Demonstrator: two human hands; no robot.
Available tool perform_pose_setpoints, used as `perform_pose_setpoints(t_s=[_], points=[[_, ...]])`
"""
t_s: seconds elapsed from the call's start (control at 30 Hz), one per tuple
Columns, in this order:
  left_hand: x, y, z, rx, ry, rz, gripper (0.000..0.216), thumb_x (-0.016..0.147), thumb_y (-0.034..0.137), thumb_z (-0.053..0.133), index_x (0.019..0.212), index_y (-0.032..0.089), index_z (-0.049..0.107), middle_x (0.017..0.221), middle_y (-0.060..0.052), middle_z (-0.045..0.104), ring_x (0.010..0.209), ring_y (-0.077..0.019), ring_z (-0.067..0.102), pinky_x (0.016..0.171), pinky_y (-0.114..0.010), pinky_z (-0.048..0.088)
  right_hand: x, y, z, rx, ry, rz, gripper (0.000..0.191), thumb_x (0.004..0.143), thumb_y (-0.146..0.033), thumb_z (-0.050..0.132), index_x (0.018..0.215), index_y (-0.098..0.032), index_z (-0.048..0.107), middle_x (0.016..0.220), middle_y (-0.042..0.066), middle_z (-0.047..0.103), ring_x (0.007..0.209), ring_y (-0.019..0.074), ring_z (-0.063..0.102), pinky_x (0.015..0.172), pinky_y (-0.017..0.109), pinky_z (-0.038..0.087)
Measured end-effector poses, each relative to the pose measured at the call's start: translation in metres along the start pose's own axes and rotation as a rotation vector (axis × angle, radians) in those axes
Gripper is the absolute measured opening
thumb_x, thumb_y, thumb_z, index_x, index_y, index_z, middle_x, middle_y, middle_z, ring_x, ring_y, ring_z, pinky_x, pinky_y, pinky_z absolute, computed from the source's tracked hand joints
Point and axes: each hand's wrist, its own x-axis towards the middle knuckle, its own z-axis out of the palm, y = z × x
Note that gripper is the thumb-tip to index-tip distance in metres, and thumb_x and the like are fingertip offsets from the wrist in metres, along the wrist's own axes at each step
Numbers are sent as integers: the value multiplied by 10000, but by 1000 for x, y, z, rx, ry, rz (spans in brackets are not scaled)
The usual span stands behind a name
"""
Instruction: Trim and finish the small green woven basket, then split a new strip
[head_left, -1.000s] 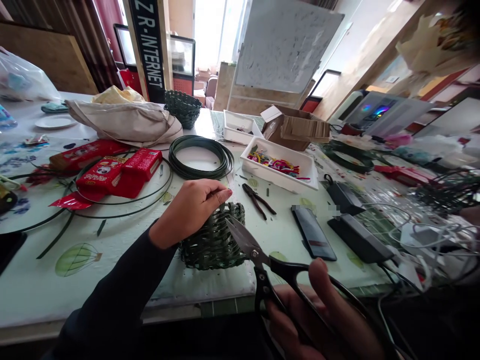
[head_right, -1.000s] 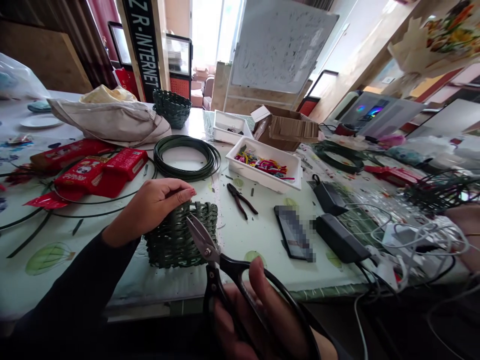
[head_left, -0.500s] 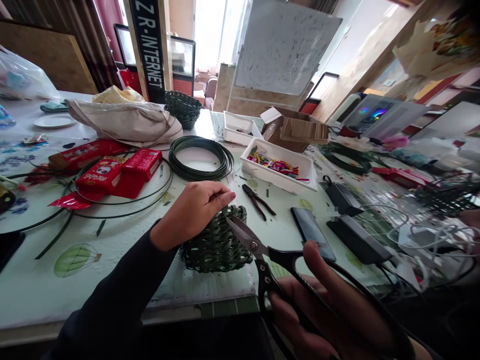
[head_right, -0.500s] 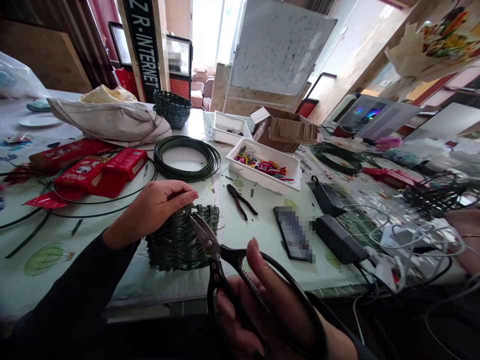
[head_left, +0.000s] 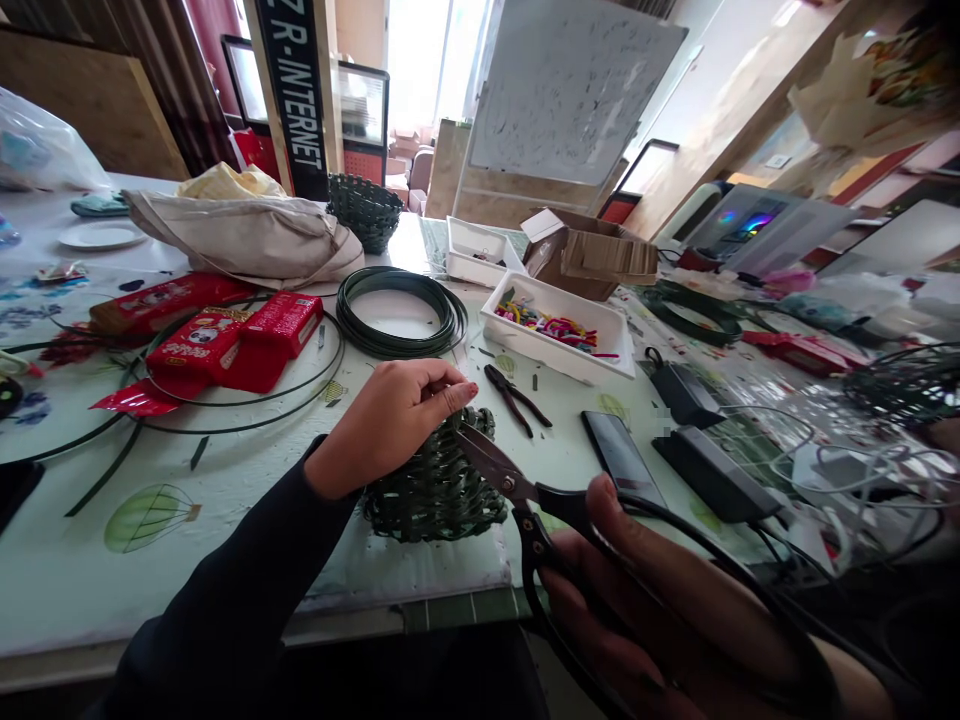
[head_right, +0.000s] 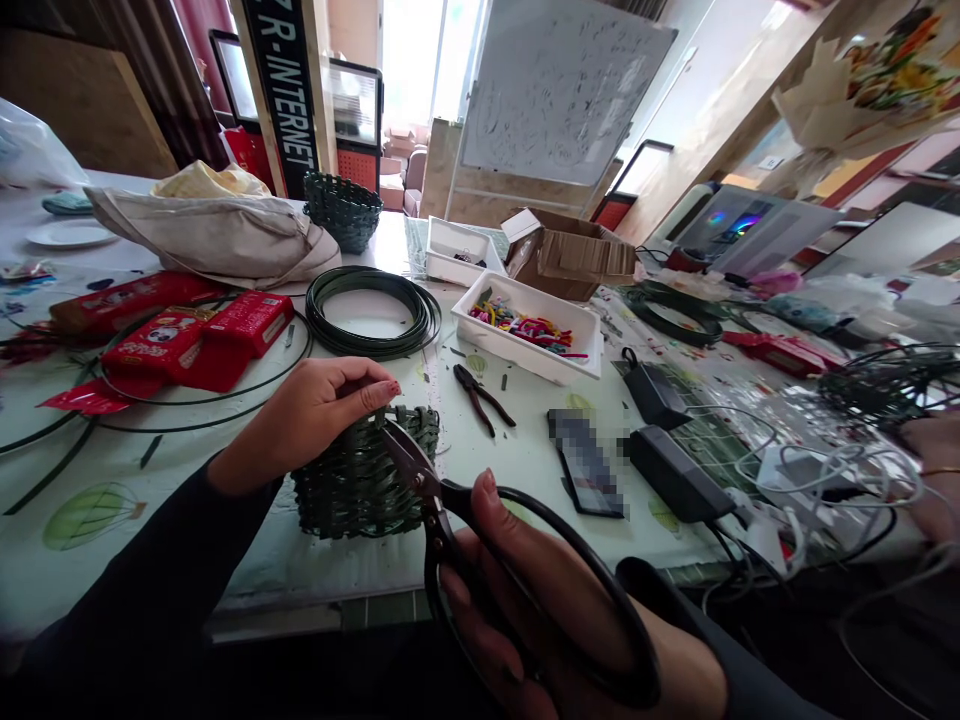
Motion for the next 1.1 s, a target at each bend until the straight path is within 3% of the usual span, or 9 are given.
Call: perform_pose_setpoints(t_s=[0.37, 0.63, 0.9, 1.1], points=[[1, -3, 1, 8, 12, -1, 371, 873, 452, 488, 871, 147, 699, 806, -33, 695, 729, -156, 603, 670, -256, 448, 32, 39, -28, -43, 93, -174, 659, 704, -813, 438, 799, -171, 552, 471, -65, 458, 312, 33, 344, 290, 113, 338], [1, -3, 2, 8, 15, 5, 369, 873, 444, 485, 865, 146, 702, 775, -33, 685, 718, -157, 595, 665, -254, 453, 25, 22, -28, -139, 68, -212, 555, 782, -713, 479, 726, -164, 538, 427, -76, 423, 273, 34, 329, 257, 120, 291], [2, -1, 1, -9, -5, -1, 383, 881, 450, 459, 840, 148, 690, 733, -28, 655, 692, -150, 569, 623, -248, 436, 24, 40, -34, -386, 234, -284, 537, 782, -713, 478, 728, -179, 485, 494, -68, 449, 341, 33, 355, 322, 139, 294], [1, 2, 4, 23, 0, -16, 372, 906, 437, 427, 815, 152, 648, 711, -2, 613, 667, -124, 526, 612, -240, 390, 38, 46, -23, -443, 301, -489, 548, 706, -737, 546, 633, -202, 455, 416, -90, 343, 324, 45, 253, 318, 191, 176]])
